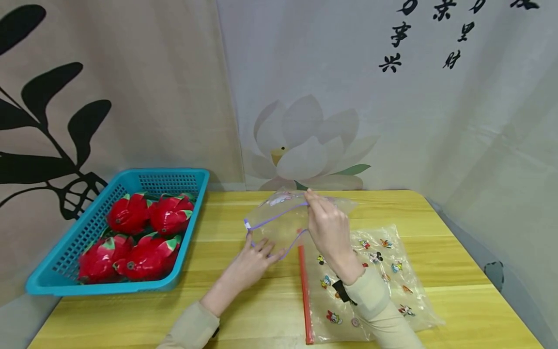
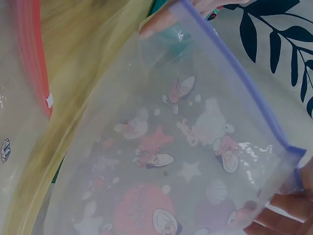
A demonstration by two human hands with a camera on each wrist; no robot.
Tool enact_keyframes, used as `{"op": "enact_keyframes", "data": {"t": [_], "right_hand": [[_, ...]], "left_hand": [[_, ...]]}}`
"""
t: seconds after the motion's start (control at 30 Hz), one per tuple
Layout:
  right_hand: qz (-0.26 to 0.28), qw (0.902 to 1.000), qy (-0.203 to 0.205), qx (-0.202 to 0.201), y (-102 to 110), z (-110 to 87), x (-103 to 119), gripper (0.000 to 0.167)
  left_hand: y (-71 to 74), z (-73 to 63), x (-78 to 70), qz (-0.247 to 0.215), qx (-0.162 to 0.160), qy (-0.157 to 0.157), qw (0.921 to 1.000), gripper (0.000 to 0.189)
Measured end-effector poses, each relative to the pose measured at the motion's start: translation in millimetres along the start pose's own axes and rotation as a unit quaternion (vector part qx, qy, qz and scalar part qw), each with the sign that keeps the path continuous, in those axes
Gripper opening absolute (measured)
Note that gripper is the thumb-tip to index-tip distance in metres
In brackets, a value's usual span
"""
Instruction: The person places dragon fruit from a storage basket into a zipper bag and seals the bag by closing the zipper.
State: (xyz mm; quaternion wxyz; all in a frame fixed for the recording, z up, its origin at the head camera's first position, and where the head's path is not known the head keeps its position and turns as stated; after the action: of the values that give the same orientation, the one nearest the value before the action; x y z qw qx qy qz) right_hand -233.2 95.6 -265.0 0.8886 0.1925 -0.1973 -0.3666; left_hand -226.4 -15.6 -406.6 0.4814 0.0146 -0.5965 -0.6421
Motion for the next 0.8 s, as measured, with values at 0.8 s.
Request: {"op": "enact_keyframes", "data": {"t": [0.8], "right_hand": [[0.019, 0.9978, 0.04, 0.048, -10.9, -4.2, -0.7, 0.017]], "left_hand": [[5.7, -5.4, 20.5, -0.09, -0.012, 0.014, 0.9957, 0.059]]}}
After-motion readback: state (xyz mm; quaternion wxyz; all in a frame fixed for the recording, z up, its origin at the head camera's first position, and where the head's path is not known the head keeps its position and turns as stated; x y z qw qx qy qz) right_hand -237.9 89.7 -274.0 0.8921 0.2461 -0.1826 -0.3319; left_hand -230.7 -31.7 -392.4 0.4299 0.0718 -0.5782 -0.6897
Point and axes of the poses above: each hand's wrist, its own z-axis towards the middle knuckle, its own y-axis out of the back of the hand, x = y × z, the point moved 10 cm from there along z, towards the middle knuckle, and after that the axes turned 10 degrees about z, right-handed, at the moved point
